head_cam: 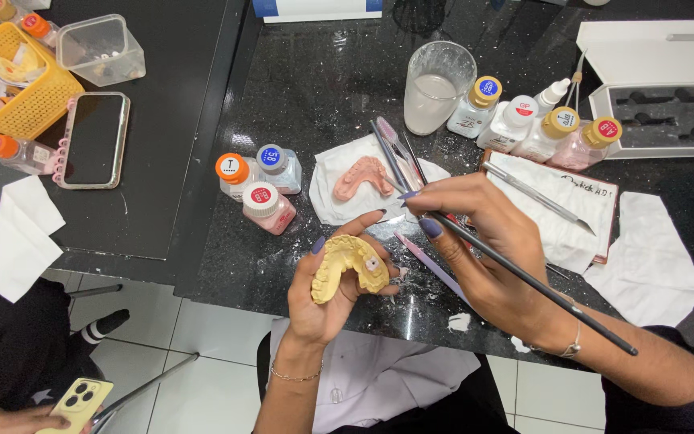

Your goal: The person holds a yellow dental cast with a partial denture framework in one hand and uses a fine brush to apply and shape white ceramic material onto the denture teeth. They periodically dip the brush toward the work area, rotate the cast, and continue building up material on the tooth surfaces over the whole episode.

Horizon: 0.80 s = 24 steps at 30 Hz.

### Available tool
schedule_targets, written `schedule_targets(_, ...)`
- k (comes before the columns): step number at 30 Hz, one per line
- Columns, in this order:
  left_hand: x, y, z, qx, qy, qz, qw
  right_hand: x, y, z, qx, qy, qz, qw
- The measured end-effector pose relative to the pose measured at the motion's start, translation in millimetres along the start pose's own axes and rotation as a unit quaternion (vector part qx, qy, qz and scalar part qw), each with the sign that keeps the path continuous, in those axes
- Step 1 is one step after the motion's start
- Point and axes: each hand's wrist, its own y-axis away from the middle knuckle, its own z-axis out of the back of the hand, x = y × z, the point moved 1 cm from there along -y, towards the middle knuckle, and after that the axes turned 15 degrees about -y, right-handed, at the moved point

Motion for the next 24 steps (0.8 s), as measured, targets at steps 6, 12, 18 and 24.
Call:
schedule_targets(6, 0, -4, -9, -0.036, -0.032, -0.048, 0.998, -17, 25, 6, -0.006, -0.009, 0.012, 1.0)
schedule_targets(12, 21, -5, -34, -0.119, -0.064, -0.101, 0.986, -28, 46, -8, -0.071, -0.058, -0.031, 0.995)
schedule_targets(18, 29, -5, -36, -0.171, -0.076, -0.115, 0.976, -39, 65, -23, -0.063, -0.03, 0.003, 0.998)
schedule_targets(24, 29, -4, -33, -0.153, -0.096, -0.113, 0.977, -41, 68, -29, -0.06, -0.136, 0.049, 0.988)
